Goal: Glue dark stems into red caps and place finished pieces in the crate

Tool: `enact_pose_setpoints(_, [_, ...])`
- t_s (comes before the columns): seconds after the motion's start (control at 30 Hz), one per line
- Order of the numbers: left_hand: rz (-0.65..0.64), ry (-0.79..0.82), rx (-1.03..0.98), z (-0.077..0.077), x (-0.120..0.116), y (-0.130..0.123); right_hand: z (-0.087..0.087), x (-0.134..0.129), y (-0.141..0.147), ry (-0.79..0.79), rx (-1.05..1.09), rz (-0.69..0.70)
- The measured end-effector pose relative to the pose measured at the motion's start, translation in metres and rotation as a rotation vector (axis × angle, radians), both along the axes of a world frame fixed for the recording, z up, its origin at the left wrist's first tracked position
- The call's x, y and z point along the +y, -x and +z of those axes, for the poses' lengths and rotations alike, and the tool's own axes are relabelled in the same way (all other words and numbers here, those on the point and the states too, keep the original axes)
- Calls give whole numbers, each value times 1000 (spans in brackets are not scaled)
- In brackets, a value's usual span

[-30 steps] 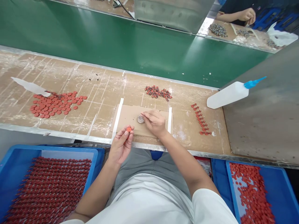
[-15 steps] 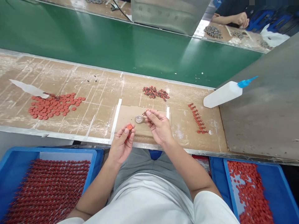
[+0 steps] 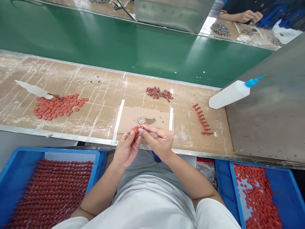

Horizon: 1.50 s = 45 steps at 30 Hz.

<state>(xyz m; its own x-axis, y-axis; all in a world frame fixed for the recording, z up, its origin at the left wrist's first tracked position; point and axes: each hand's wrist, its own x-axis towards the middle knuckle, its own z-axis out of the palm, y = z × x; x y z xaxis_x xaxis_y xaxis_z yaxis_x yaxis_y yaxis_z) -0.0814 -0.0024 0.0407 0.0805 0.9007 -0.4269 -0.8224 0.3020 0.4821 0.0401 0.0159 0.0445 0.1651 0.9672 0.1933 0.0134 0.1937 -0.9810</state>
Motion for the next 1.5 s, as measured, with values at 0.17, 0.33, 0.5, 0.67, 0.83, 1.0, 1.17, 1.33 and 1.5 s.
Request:
enact_pose_setpoints(0.17, [16, 19, 18, -2, -1, -1, -1, 1, -1, -91, -63, 19])
enact_pose_setpoints(0.33, [19, 3, 29, -2, -1, -1, -3, 0, 0, -67, -70, 16])
enact_pose_setpoints(0.5, [20, 6, 27, -2, -1, -1, -4, -1, 0, -34, -45, 37])
enact_pose_setpoints(0.67, [36, 8, 16, -4, -1, 0, -5, 0, -1, -105, -72, 66])
enact_pose_setpoints(0.83, [39, 10, 24, -6, -1, 1, -6, 1, 0, -145, -101, 68])
enact_pose_setpoints(1.0, [46, 22, 38, -6, -1, 1, -7, 1, 1, -159, -108, 59])
enact_pose_setpoints(1.17, [63, 20, 55, -5, -2, 1, -3, 1, 1, -187, -160, 54])
enact_pose_setpoints(1.33, [62, 10, 84, -3, -3, 3, 3, 1, 1, -219, -200, 63])
enact_pose_setpoints(1.5, [29, 17, 118, -1, -2, 3, 3, 3, -2, -235, -249, 59])
